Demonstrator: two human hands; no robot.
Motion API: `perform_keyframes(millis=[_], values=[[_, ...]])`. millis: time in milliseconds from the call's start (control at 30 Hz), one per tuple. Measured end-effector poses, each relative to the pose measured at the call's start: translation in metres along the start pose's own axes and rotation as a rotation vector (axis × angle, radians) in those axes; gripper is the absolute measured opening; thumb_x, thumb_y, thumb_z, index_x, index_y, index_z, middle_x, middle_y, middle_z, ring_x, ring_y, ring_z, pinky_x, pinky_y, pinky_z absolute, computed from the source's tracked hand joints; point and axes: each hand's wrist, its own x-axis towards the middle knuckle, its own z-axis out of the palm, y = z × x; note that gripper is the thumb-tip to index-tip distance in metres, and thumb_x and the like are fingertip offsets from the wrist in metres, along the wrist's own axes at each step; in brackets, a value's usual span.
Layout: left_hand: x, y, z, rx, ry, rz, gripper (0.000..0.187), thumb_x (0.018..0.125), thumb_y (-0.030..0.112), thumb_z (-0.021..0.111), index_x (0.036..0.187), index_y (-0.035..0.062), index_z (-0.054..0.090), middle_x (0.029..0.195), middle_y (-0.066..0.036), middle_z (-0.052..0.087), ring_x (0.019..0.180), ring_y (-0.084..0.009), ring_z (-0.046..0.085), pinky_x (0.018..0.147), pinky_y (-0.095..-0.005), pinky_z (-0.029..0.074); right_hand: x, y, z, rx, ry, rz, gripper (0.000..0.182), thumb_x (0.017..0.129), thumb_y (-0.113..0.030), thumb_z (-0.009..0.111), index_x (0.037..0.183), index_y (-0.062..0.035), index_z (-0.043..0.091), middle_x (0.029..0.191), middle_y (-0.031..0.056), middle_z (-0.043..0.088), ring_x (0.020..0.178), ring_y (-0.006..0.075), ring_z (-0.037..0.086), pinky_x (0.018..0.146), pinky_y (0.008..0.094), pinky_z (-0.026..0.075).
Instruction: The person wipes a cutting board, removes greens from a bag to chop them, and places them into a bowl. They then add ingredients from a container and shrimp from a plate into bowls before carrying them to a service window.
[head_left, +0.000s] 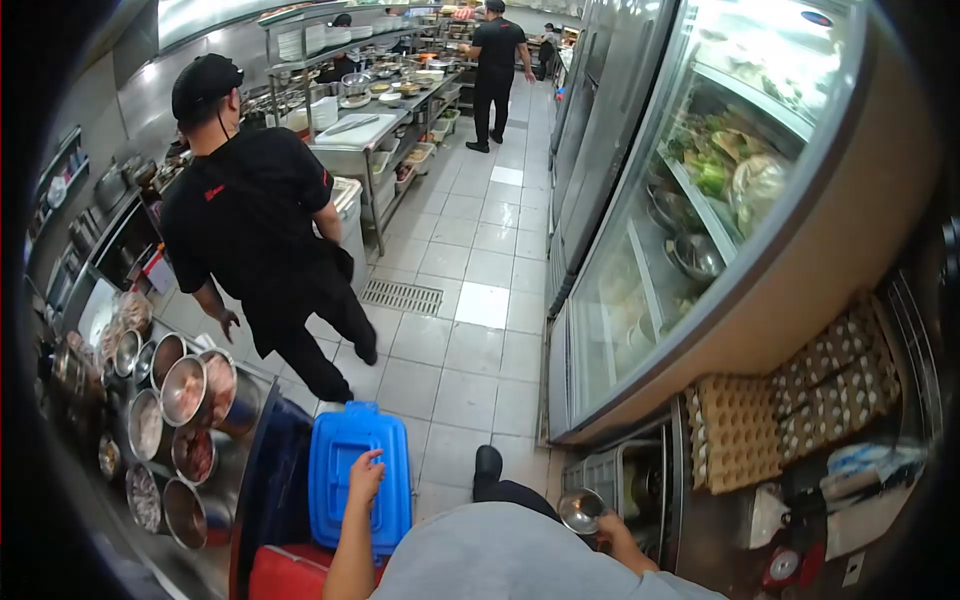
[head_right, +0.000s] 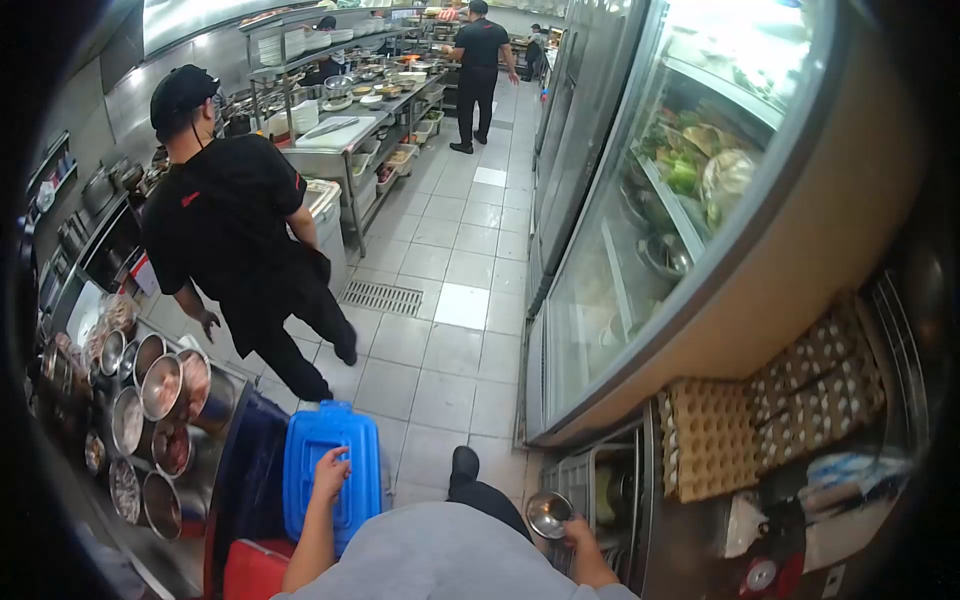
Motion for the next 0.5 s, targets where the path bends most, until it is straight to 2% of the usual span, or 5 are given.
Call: perform_keyframes(millis=[167,233,267,300,500], values=[[0.067,0.058,0.025,-0.152,0.221,-0.035,0.056,0.079,-0.001,0.061,0.134,0.0051,0.054,0.114,-0.012,0.064,0.074,-0.0112,0.059,0.055,-0.023,0.045,0.195,-0.18,-0.012,-0.296,0.011,-0.409,0.044,0.081,-0.014,0.066,0.122,0.0007,0.058,0.108,0.0207,0.066,0.082,0.0318,0.069,0.06,0.0474,0.058],[0.089,0.075,0.032,-0.202,0.256,-0.085,0.06,0.081,0.001,0.061,0.139,0.0061,0.049,0.13,-0.013,0.058,0.086,-0.0131,0.06,0.061,-0.0257,0.048,0.167,-0.321,-0.026,-0.463,-0.024,-0.322,0.03,0.081,-0.013,0.056,0.106,0.0008,0.067,0.089,0.0223,0.069,0.076,0.033,0.069,0.053,0.0482,0.053],[0.099,0.082,0.033,-0.208,0.26,-0.092,0.06,0.081,0.001,0.061,0.139,0.0061,0.049,0.13,-0.013,0.058,0.086,-0.0131,0.06,0.061,-0.0257,0.048,0.172,-0.377,-0.024,-0.591,0.033,-0.449,0.041,0.079,-0.013,0.056,0.117,0.0005,0.063,0.112,0.0287,0.065,0.098,0.0412,0.067,0.083,0.0446,0.054],[0.111,0.09,0.032,-0.249,0.204,-0.133,0.062,0.081,0.003,0.063,0.141,0.0065,0.047,0.132,-0.014,0.057,0.092,-0.015,0.06,0.065,-0.0282,0.049,0.156,-0.436,-0.02,-0.556,0.075,-0.495,0.041,0.078,-0.014,0.056,0.117,-0.0008,0.063,0.113,0.0273,0.065,0.105,0.0405,0.064,0.088,0.0447,0.052],[0.209,0.152,0.043,-0.125,0.071,-0.056,0.076,0.08,0.019,0.077,0.145,0.0033,0.041,0.14,-0.02,0.051,0.108,-0.024,0.06,0.082,-0.0368,0.053,0.138,-0.669,0.102,-0.768,-0.128,-1.082,0.043,0.083,-0.015,0.058,0.125,-0.0099,0.062,0.119,0.0167,0.066,0.108,0.0335,0.064,0.09,0.041,0.051]])
